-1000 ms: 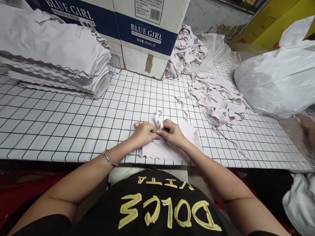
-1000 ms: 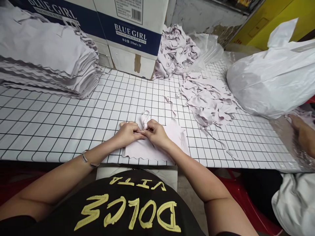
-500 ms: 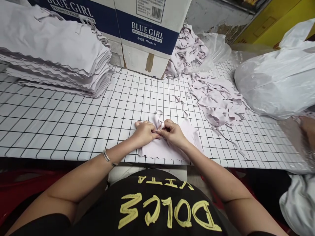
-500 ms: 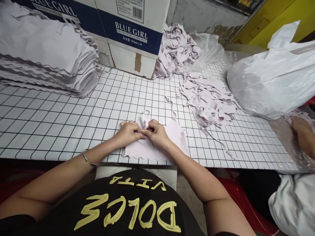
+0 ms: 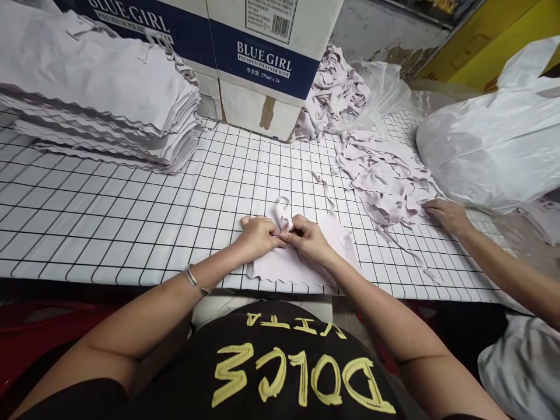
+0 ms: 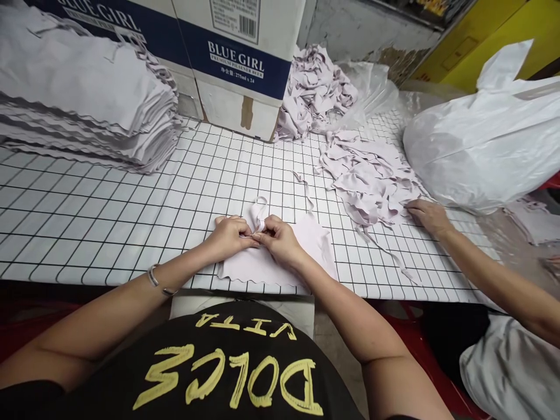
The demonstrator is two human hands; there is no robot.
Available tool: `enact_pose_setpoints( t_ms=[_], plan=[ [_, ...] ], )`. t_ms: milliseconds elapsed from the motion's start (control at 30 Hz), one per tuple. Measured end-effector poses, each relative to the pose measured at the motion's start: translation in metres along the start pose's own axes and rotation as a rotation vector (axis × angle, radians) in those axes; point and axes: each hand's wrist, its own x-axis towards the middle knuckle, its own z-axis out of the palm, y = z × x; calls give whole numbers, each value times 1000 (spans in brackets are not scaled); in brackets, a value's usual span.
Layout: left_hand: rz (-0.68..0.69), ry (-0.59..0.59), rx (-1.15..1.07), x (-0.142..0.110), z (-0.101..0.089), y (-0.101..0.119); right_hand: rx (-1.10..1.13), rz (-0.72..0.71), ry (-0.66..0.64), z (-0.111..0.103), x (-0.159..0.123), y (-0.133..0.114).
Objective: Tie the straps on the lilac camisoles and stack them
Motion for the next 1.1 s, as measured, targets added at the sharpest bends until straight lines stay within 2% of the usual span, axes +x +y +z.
enact_pose_setpoints(
  t_ms=[433, 700, 767, 800, 867, 967, 1033, 1100],
  plan=[
    [43, -2, 11, 1, 0, -2, -20, -45, -56, -1, 5, -1],
    [32, -1, -33, -1, 0, 1, -273, -148, -66, -13, 4, -9],
    [49, -9, 11, 0, 0, 2, -290, -118, -110, -19, 4, -13],
    [72, -4, 64, -2, -1, 3, -242, -68, -142, -21, 5, -15],
    [132, 64, 223, -8, -1, 2, -11, 75, -193, -22, 8, -19],
    [288, 194, 445, -34, 2, -3, 439, 246, -122, -18, 24, -26],
    [438, 128, 517, -59, 7, -12, 600, 294, -30, -13, 41, -29],
    [509, 3, 571, -84, 9, -22, 585, 302, 45, -10, 58, -31]
  ],
)
